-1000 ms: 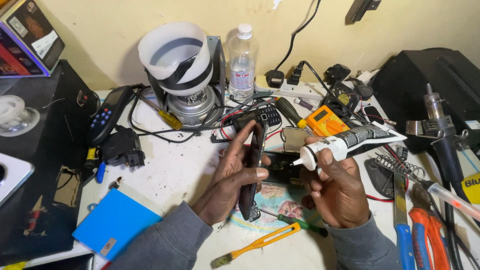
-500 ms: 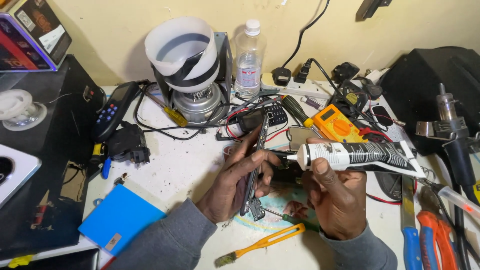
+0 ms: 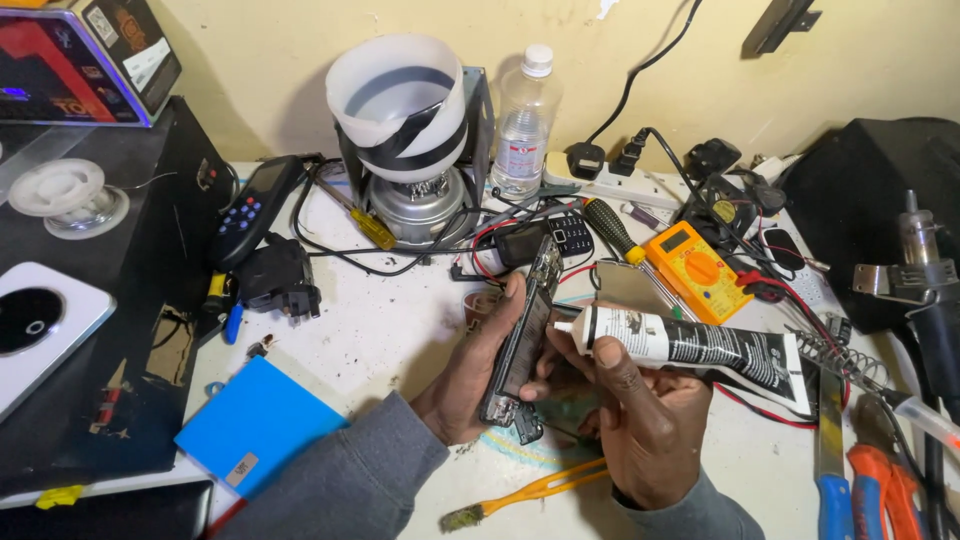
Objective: Cleaning the frame and internal components of a disassembled mobile phone using cleaning liquid and a small scraping tool.
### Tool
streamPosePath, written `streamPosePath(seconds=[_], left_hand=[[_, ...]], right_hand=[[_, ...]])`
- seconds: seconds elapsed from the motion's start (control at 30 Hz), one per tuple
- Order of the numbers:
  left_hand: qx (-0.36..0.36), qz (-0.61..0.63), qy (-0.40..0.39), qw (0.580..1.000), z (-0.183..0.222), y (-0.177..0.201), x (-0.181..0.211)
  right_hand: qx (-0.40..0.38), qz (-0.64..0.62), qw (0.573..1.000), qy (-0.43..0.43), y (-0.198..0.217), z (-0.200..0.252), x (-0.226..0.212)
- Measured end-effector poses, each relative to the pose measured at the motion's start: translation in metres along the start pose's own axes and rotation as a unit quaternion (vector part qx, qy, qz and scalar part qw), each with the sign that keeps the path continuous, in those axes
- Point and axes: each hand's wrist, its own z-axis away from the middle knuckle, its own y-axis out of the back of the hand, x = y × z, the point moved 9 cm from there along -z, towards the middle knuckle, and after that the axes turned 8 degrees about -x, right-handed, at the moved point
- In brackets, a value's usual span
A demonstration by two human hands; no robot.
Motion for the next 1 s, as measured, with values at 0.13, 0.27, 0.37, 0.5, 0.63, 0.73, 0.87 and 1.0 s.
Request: streamPosePath(seconds=[0.13, 0.27, 0.37, 0.5, 0.63, 0.73, 0.87, 1.0], left_hand=[[0.005, -0.011, -0.01, 1.0, -0.002, 0.002, -0.001], [0.042, -0.048, -0.014, 0.998, 0.002, 0.006, 0.001], [0.049, -0.064, 0.006, 0.997, 0.002, 0.005, -0.002], [0.105, -0.119, 0.063, 0.985, 0.009, 0.001, 0.0], [0.058, -0.131, -0.001, 0.99, 0.006, -0.013, 0.011], [0.028, -0.113, -0.012, 0.993, 0.005, -0.021, 0.012], [0.036, -0.149, 0.018, 0.988, 0.006, -0.02, 0.01], [0.048, -0.186, 0.037, 0.981, 0.008, -0.02, 0.011]], right_hand=[[0.045, -0.008, 0.999, -0.001, 0.006, 0.002, 0.004], [0.069, 0.048, 0.996, 0.016, 0.012, 0.006, 0.002], [0.083, 0.071, 0.994, 0.032, 0.011, 0.007, -0.002], [0.069, 0.076, 0.991, 0.08, 0.002, 0.007, -0.01], [0.083, 0.125, 0.984, 0.093, 0.0, 0.009, -0.016], [0.09, 0.109, 0.986, 0.085, 0.022, 0.01, -0.007], [-0.086, 0.608, 0.705, 0.354, -0.006, 0.035, -0.02], [-0.094, 0.607, 0.704, 0.356, -0.012, 0.035, -0.024]])
